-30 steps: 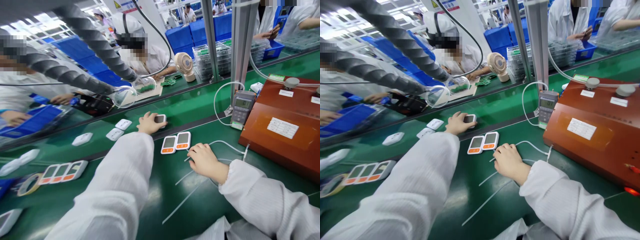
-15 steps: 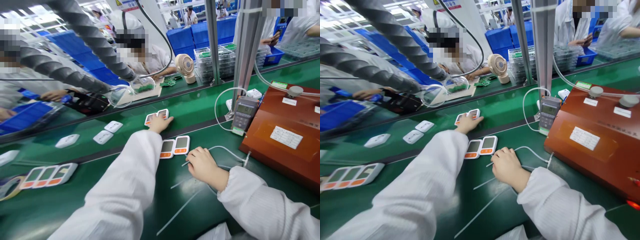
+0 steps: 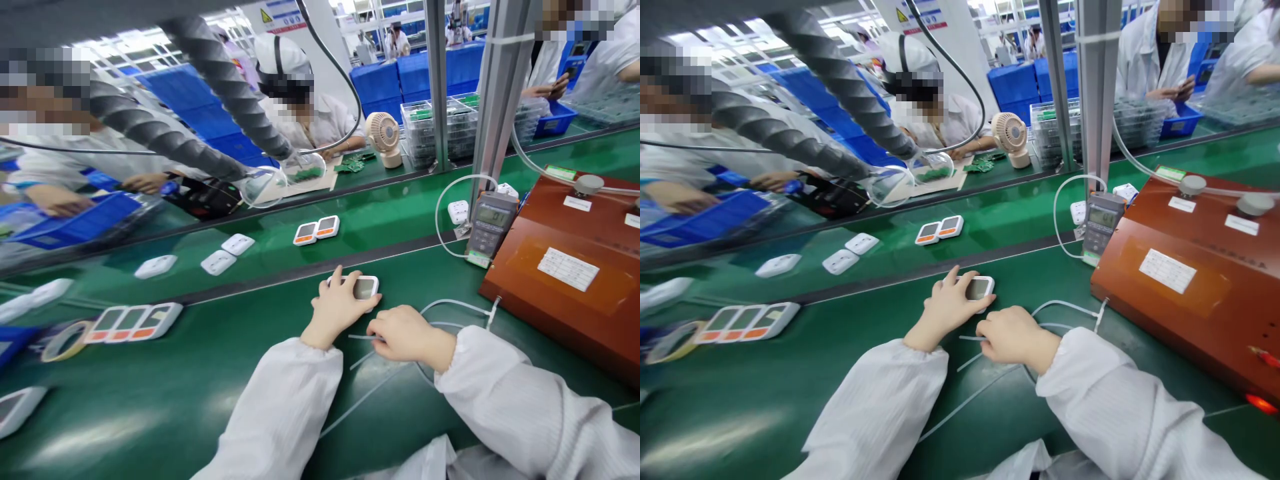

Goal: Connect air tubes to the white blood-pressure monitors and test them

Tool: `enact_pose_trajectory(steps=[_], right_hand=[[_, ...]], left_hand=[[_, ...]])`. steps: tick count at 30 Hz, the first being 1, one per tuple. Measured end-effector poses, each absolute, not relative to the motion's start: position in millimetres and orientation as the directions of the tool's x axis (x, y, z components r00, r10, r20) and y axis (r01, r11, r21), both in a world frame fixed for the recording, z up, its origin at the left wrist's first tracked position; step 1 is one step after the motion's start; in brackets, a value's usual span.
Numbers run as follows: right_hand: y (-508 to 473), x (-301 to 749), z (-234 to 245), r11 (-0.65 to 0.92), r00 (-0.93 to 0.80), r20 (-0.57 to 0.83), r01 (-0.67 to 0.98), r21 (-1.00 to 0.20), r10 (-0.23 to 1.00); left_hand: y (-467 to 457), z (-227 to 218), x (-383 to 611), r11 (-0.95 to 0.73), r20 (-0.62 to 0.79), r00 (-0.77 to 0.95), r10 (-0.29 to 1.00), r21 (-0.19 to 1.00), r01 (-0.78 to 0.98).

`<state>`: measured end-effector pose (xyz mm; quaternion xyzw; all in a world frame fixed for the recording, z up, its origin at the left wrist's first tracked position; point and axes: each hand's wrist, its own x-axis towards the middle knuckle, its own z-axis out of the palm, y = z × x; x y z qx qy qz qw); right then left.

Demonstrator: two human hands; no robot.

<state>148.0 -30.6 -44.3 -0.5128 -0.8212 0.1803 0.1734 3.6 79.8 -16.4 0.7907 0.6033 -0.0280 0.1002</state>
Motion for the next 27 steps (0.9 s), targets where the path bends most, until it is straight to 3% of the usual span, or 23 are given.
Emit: enact_pose_trajectory(steps=[7, 11, 14, 19, 23, 27], right_hand=[[-29.5, 147.5, -44.6, 0.414, -0.415, 0.109, 0.776, -0.476, 0.903], [-28.9, 147.1, -44.6, 0.408, -0.408, 0.110, 0.778, -0.479, 0.906], [-28.4, 147.0, -44.1, 0.416, -0.418, 0.106, 0.778, -0.470, 0.902], [-28.8, 146.4, -43.6, 0.413, -0.412, 0.112, 0.775, -0.478, 0.904], [-29.4, 146.0, -44.1, 0.396, -0.394, 0.112, 0.774, -0.495, 0.912], [-29.6, 147.3, -42.1, 0.376, -0.388, 0.085, 0.781, -0.499, 0.918]], left_hand=[[146.1, -10.2, 20.9, -0.285, 0.024, 0.285, 0.958, 0.189, 0.940], [220.6, -10.3, 45.4, -0.215, 0.026, 0.216, 0.976, 0.264, 0.940], [260.6, -15.0, 60.8, -0.173, 0.035, 0.170, 0.985, 0.261, 0.950], [286.9, -39.9, 67.3, -0.112, 0.177, 0.070, 0.982, 0.246, 0.963], [294.3, -57.0, 59.7, -0.068, 0.169, 0.020, 0.985, 0.285, 0.956], [290.8, -55.9, 45.8, -0.131, 0.150, 0.090, 0.985, 0.292, 0.947]])
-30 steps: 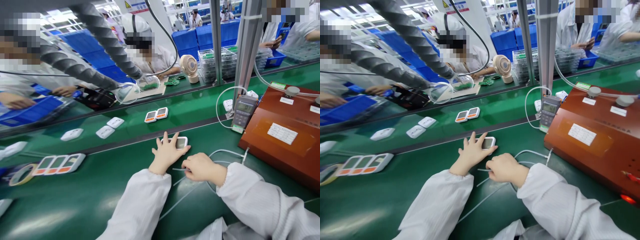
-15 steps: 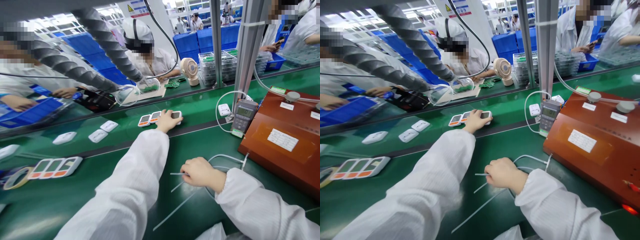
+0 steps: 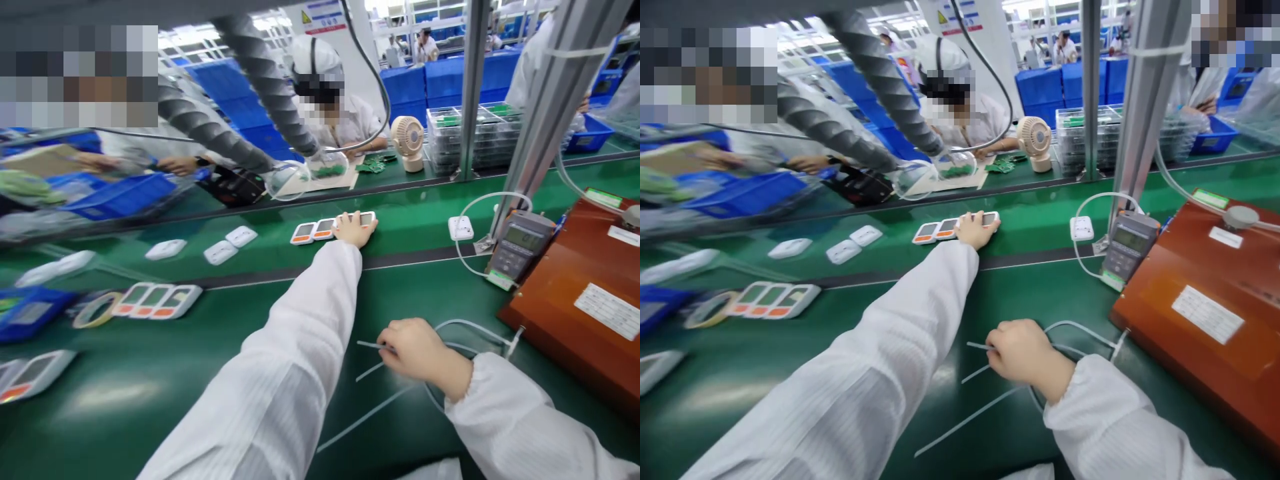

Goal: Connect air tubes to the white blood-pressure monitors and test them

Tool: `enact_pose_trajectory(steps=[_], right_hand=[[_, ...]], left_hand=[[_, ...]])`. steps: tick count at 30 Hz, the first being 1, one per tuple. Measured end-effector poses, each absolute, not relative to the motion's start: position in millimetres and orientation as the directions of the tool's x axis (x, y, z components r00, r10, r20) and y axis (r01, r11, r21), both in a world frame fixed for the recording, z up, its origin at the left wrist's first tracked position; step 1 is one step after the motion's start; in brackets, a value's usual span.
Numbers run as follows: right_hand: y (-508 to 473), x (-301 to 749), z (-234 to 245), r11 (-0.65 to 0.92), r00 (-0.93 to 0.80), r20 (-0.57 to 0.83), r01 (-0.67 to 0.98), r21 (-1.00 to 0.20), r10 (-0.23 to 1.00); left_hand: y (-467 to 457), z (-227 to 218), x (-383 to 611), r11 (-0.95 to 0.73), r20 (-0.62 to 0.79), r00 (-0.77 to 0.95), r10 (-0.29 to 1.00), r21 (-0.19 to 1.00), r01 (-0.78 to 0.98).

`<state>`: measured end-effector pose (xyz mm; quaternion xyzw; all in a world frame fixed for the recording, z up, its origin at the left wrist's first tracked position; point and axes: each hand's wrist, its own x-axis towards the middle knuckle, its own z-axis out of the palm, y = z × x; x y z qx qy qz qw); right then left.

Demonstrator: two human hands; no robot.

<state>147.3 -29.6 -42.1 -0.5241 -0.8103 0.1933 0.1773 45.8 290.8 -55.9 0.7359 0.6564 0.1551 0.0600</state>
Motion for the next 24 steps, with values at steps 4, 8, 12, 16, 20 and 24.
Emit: enact_pose_trajectory(steps=[4, 8, 12, 16, 20, 24], right_hand=[[-30.3, 150.9, -41.4, 0.370, -0.389, 0.075, 0.774, -0.513, 0.918], [-31.6, 155.6, -49.0, 0.400, -0.402, 0.119, 0.745, -0.534, 0.908], [-32.3, 159.8, -59.9, 0.428, -0.395, 0.184, 0.722, -0.544, 0.900], [-33.3, 162.7, -66.0, 0.461, -0.400, 0.231, 0.735, -0.497, 0.887], [-32.5, 164.4, -67.2, 0.479, -0.413, 0.242, 0.740, -0.472, 0.878], [-32.5, 163.2, -63.2, 0.469, -0.410, 0.230, 0.728, -0.500, 0.883]], left_hand=[[263.2, -52.6, 23.3, -0.247, 0.168, 0.202, 0.965, 0.325, 0.913], [206.8, -59.8, -10.5, -0.275, 0.237, 0.201, 0.951, 0.343, 0.898], [138.5, -68.8, -49.9, -0.323, 0.246, 0.246, 0.938, 0.356, 0.877], [97.5, -67.4, -73.3, -0.363, 0.236, 0.292, 0.927, 0.369, 0.855], [97.9, -61.7, -56.3, -0.382, 0.255, 0.303, 0.918, 0.375, 0.845], [106.2, -59.0, -23.9, -0.443, 0.273, 0.358, 0.893, 0.388, 0.808]])
